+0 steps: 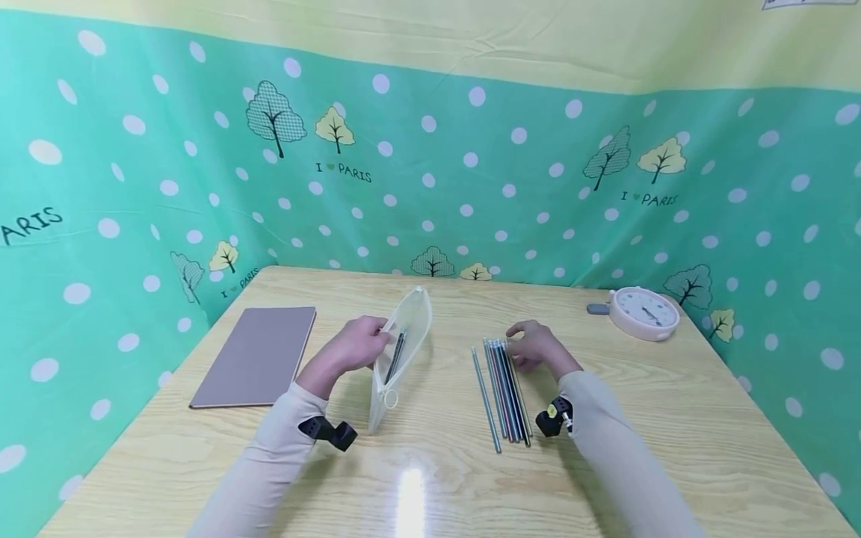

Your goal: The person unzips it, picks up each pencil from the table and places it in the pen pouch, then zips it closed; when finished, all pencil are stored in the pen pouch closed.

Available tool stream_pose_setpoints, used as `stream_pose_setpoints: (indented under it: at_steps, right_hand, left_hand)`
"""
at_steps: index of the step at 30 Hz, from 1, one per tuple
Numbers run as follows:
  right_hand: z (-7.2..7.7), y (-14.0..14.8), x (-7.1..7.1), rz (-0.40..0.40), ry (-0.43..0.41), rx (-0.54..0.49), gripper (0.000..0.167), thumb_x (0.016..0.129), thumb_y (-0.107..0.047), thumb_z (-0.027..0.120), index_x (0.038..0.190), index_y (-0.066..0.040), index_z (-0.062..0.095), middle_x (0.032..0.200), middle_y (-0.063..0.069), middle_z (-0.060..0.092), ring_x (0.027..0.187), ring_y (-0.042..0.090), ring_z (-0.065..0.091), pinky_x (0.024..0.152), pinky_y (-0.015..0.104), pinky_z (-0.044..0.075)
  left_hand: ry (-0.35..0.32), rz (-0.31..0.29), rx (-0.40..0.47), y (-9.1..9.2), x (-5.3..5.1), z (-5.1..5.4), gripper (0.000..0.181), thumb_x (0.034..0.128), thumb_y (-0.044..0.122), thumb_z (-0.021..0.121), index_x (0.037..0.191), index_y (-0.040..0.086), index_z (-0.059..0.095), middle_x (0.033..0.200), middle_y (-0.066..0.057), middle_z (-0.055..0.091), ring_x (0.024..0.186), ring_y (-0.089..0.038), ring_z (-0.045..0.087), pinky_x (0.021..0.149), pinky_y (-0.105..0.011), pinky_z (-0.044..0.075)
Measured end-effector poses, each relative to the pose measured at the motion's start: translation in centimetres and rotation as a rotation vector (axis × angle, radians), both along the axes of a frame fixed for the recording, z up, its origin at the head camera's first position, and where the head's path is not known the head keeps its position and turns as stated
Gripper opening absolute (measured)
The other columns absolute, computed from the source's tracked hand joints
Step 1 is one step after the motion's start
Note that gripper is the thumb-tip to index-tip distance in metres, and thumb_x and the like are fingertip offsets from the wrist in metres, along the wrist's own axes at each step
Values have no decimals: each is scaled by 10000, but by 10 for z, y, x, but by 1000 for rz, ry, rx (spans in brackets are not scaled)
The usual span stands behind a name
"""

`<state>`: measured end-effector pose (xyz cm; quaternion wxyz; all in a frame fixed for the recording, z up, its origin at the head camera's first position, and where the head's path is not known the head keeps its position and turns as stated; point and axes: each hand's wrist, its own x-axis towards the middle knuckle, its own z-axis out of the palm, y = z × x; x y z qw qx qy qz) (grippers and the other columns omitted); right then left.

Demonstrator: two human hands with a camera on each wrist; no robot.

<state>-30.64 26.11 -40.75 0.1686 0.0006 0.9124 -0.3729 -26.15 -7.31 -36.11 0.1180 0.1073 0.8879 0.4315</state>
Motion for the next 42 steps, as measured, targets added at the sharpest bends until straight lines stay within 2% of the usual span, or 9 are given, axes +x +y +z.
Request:
stream_pose_setpoints:
  at_steps: [5, 11, 14, 22, 30, 38, 42]
  right_hand:
    - [-2, -5, -2, 6, 10, 70, 508, 902, 34, 646, 1387, 124, 526, 822, 175, 656, 620, 181, 652, 591, 333, 633]
    - [1, -1, -6, 24, -27, 20, 469, 920, 56, 644, 1363, 145, 518, 875, 212, 656, 676, 218, 690, 616, 328, 641]
    - [-1, 0, -7, -8, -30, -2, 423, 935, 68, 640, 1337, 134, 527, 908, 216, 639, 686, 216, 691, 624, 332, 644]
    - [-9, 1, -1, -32, -20, -11, 427, 925, 64, 621, 1339, 112, 527, 921, 193, 612, 660, 197, 669, 604, 323, 635]
    - [-14, 14, 5, -68, 6, -232, 521, 884, 68, 589, 1381, 146, 456, 945, 163, 614, 702, 168, 660, 611, 306, 636]
    - [5, 17, 10, -97, 33, -397, 561, 983, 44, 567, 1493, 123, 347, 1222, 277, 568, 820, 128, 668, 743, 325, 649]
    - [16, 6, 13, -95, 83, -502, 564, 1011, 4, 572, 1511, 109, 333, 1143, 184, 592, 888, 126, 679, 781, 316, 645]
  left_hand:
    - [11, -6, 2, 1, 0, -1, 329, 1010, 75, 422, 1172, -63, 673, 1034, -255, 702, 708, -234, 697, 639, -343, 627]
    - [7, 3, -13, 2, -1, 1, 360, 1016, 73, 417, 1254, -53, 656, 1057, -250, 706, 712, -231, 692, 633, -331, 616]
    - [6, 4, -18, 2, -2, 2, 366, 1021, 78, 416, 1275, -54, 643, 1075, -254, 702, 730, -240, 695, 635, -327, 614]
    - [3, 5, -9, 0, -1, -4, 341, 1013, 80, 424, 1213, -53, 666, 1047, -245, 705, 712, -236, 697, 634, -341, 620]
    - [-8, 6, -23, 2, 0, -2, 343, 1029, 93, 418, 1232, -49, 656, 1056, -242, 703, 739, -255, 711, 650, -341, 617]
    - [-1, -1, -24, 0, 0, -2, 334, 1027, 88, 419, 1211, -56, 657, 1044, -237, 702, 721, -235, 696, 644, -336, 614]
    - [-2, 8, -11, -1, 0, -1, 345, 1029, 87, 418, 1236, -55, 654, 1060, -239, 705, 735, -249, 703, 655, -348, 621]
